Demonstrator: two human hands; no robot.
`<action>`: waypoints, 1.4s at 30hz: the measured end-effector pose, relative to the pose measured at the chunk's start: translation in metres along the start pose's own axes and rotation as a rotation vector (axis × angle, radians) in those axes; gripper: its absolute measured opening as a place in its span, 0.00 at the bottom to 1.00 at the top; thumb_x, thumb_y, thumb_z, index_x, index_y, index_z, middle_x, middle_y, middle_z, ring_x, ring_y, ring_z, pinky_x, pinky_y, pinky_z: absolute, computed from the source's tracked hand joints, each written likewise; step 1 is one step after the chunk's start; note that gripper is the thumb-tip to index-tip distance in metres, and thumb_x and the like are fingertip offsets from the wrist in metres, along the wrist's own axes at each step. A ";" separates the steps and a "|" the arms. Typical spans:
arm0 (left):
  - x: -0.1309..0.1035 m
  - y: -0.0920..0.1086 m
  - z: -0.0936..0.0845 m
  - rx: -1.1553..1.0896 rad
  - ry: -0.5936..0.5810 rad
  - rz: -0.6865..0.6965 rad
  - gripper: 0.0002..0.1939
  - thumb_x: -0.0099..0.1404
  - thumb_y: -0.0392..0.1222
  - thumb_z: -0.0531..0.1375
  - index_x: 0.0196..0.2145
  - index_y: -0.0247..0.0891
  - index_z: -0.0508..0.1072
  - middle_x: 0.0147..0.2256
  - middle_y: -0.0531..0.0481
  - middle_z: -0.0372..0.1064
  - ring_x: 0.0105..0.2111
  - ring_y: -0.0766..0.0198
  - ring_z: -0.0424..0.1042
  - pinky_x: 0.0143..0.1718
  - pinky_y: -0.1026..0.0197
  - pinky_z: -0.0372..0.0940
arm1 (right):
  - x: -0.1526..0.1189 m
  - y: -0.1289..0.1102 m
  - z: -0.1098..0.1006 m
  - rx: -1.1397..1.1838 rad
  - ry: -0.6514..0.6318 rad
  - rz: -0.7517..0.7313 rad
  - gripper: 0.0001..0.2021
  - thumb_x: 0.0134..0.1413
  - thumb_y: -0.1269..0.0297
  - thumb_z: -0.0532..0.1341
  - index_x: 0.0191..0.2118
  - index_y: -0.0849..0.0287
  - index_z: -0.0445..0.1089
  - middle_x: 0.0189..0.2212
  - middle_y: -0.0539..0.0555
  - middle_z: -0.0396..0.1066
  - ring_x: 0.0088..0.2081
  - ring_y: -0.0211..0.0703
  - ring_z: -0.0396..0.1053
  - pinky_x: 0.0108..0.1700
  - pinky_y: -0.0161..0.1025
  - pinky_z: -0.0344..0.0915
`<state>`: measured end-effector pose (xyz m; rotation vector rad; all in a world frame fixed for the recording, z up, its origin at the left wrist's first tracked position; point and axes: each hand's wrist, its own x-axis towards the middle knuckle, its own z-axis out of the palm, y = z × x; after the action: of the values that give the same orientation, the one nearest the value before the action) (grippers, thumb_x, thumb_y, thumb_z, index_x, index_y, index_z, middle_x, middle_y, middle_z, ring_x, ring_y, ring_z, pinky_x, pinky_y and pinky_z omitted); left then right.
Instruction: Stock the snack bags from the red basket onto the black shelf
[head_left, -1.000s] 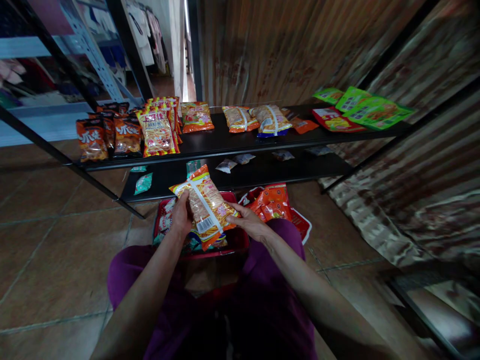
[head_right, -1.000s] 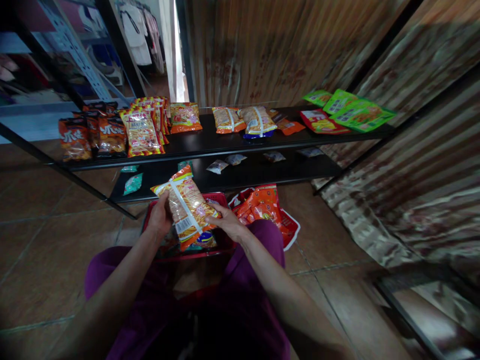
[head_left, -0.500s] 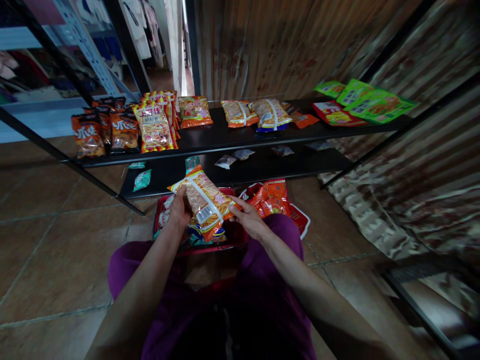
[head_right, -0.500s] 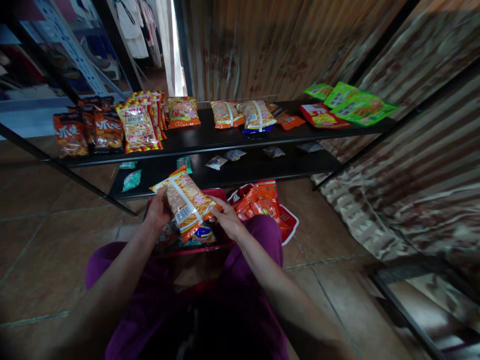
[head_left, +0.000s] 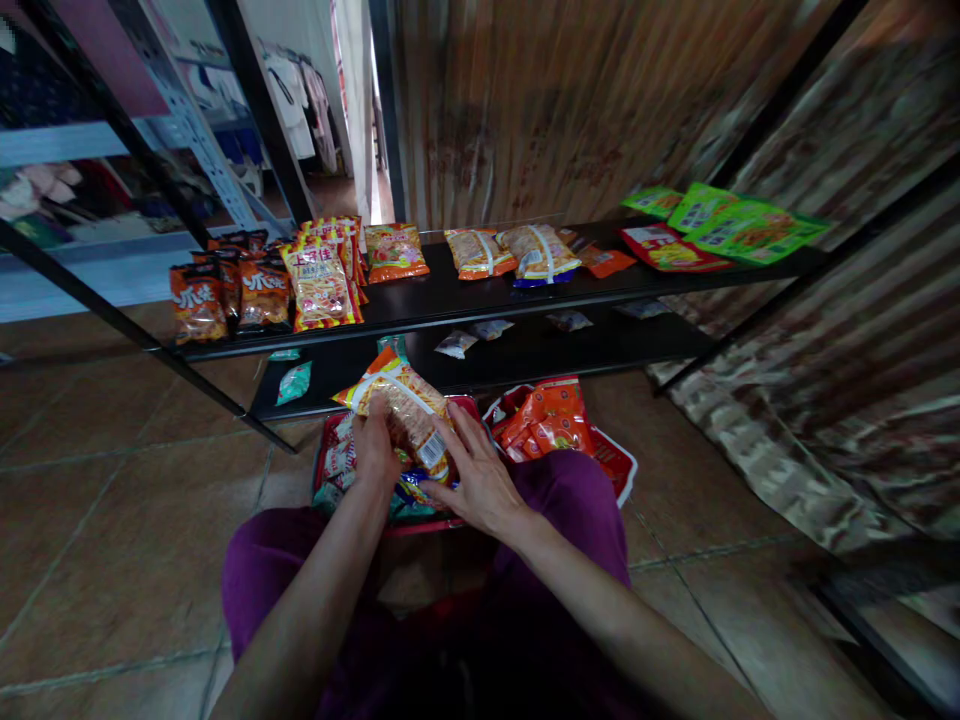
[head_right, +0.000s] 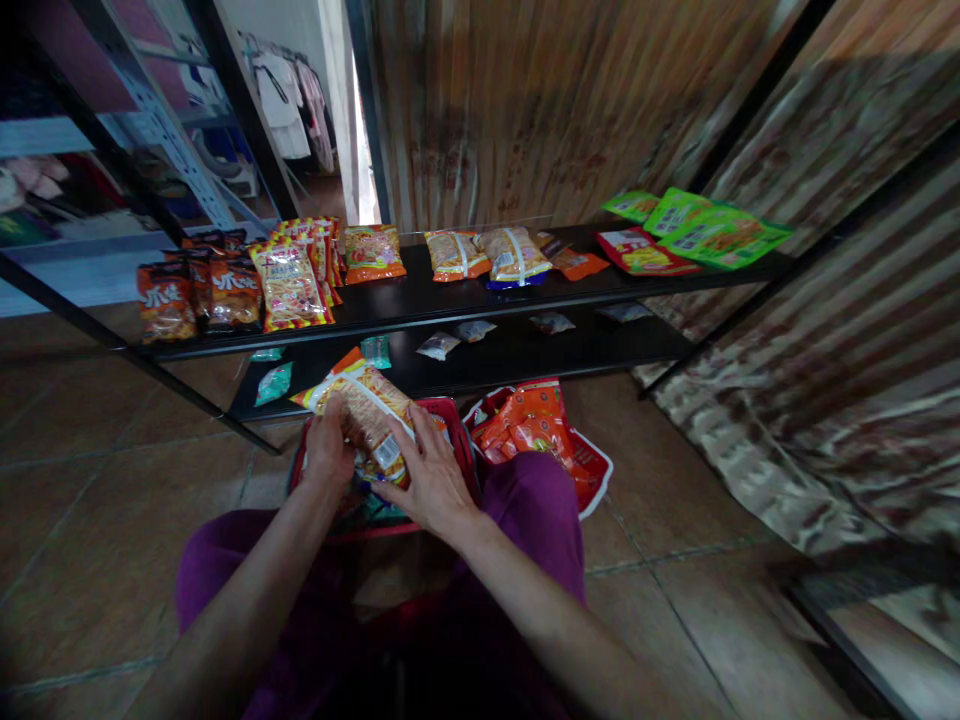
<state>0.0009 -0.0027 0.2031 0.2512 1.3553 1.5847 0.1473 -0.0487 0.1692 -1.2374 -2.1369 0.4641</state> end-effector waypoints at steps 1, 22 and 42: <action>-0.007 -0.001 0.003 0.007 0.016 0.011 0.18 0.58 0.48 0.59 0.45 0.39 0.66 0.42 0.45 0.71 0.35 0.62 0.73 0.34 0.61 0.68 | 0.000 -0.002 0.004 -0.014 -0.017 0.030 0.45 0.43 0.58 0.66 0.65 0.51 0.42 0.67 0.59 0.34 0.66 0.59 0.35 0.62 0.60 0.47; -0.014 -0.009 -0.028 0.263 -0.422 -0.173 0.22 0.53 0.53 0.62 0.41 0.37 0.72 0.45 0.43 0.72 0.46 0.55 0.69 0.44 0.55 0.65 | 0.009 0.048 -0.028 1.641 -0.084 0.705 0.21 0.39 0.70 0.66 0.43 0.56 0.66 0.37 0.51 0.76 0.36 0.43 0.74 0.46 0.47 0.68; -0.026 -0.052 -0.061 0.102 -0.447 -0.237 0.28 0.45 0.49 0.69 0.43 0.36 0.73 0.42 0.40 0.74 0.46 0.49 0.71 0.50 0.49 0.63 | -0.004 0.045 -0.007 1.472 -0.259 0.697 0.38 0.42 0.58 0.69 0.59 0.53 0.55 0.49 0.56 0.70 0.48 0.48 0.70 0.55 0.49 0.60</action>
<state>-0.0004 -0.0672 0.1489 0.4602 1.0712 1.1770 0.1824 -0.0302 0.1474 -0.8876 -0.8318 2.0518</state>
